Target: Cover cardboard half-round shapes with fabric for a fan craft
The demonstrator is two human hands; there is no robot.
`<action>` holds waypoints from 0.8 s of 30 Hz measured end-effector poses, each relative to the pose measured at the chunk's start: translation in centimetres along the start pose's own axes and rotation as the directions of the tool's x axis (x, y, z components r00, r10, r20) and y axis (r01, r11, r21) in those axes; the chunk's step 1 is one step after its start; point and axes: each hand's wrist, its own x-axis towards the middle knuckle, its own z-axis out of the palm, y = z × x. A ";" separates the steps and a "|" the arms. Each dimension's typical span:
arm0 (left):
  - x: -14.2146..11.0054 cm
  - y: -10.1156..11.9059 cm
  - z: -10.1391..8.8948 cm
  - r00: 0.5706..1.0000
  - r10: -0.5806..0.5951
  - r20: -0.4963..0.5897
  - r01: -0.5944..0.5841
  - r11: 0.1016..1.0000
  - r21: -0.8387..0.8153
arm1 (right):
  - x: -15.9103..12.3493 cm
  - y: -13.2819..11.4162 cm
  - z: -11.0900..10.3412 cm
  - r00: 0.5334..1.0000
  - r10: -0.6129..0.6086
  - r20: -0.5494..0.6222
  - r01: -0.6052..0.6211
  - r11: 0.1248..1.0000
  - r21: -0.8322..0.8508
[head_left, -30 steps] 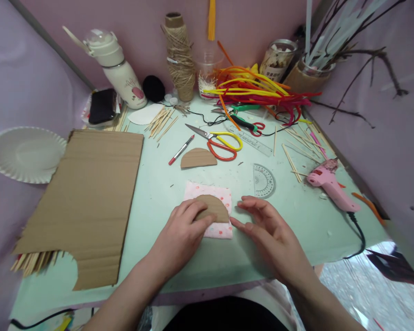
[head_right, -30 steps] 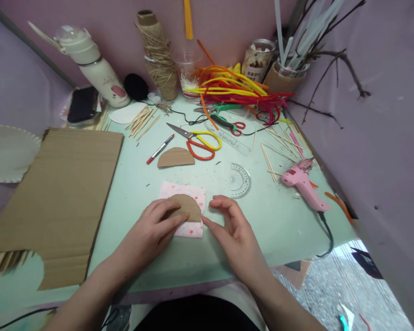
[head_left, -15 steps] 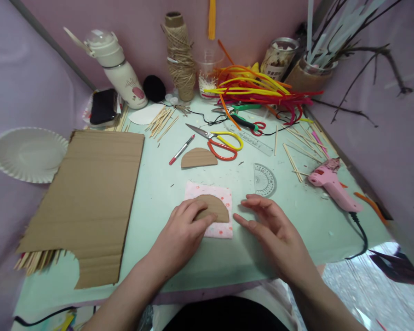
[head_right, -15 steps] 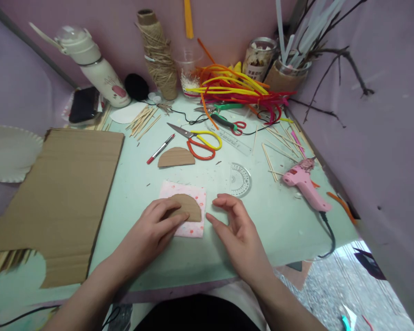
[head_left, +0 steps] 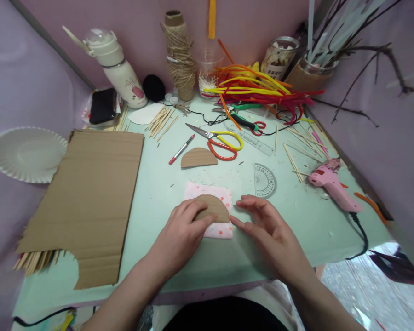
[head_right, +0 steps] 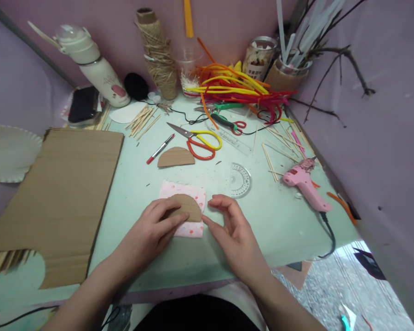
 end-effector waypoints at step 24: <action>-1.5 4.6 2.7 0.996 -0.076 -0.039 0.084 0.934 0.346 | -1.7 2.5 1.9 0.846 -0.462 0.266 0.486 0.466 -0.739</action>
